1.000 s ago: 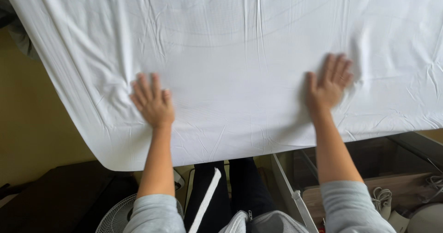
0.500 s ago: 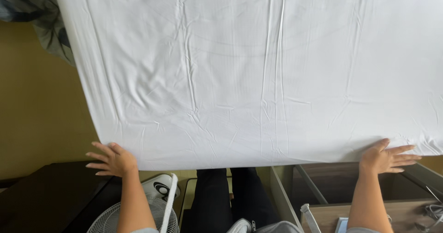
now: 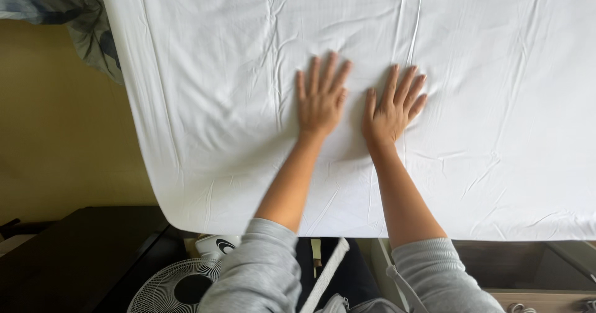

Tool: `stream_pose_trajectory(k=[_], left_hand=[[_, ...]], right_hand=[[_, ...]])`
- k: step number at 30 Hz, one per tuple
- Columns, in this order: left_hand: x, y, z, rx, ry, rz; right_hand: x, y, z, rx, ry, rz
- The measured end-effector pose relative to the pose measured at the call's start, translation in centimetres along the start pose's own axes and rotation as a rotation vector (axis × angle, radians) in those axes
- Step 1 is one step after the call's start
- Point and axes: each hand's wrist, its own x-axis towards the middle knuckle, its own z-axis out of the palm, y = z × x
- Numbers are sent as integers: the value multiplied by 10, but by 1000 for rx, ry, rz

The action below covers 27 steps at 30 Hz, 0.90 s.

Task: The person smooths a white sheet on a bed by hand, repeatedly stroking the surface from the center to the edges to remove wrinkles.

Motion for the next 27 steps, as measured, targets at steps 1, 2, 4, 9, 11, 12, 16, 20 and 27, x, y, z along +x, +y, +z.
stream_pose_trajectory(k=[1, 2, 4, 9, 11, 12, 16, 20, 27], left_hand=[[12, -21, -5, 5, 46, 16], [28, -43, -9, 10, 96, 38], [48, -82, -19, 40, 108, 20], [75, -175, -51, 111, 152, -74], [73, -209, -61, 138, 152, -164], [71, -224, -65, 139, 152, -166], [54, -285, -96, 246, 133, -361], [56, -308, -131, -84, -125, -1063], [204, -139, -46, -122, 110, -166]], right_hand=[[-2, 3, 2, -8, 46, -40], [-1, 5, 4, -15, 97, -77], [0, 6, 8, -11, 142, -85], [-2, 4, 10, 8, 227, -126], [-2, 6, 12, -25, 240, -122], [0, 6, 15, -24, 239, -124], [0, 6, 17, -85, 275, -128], [-3, -5, 10, 33, 306, -120], [6, -14, -2, 21, 326, -112]])
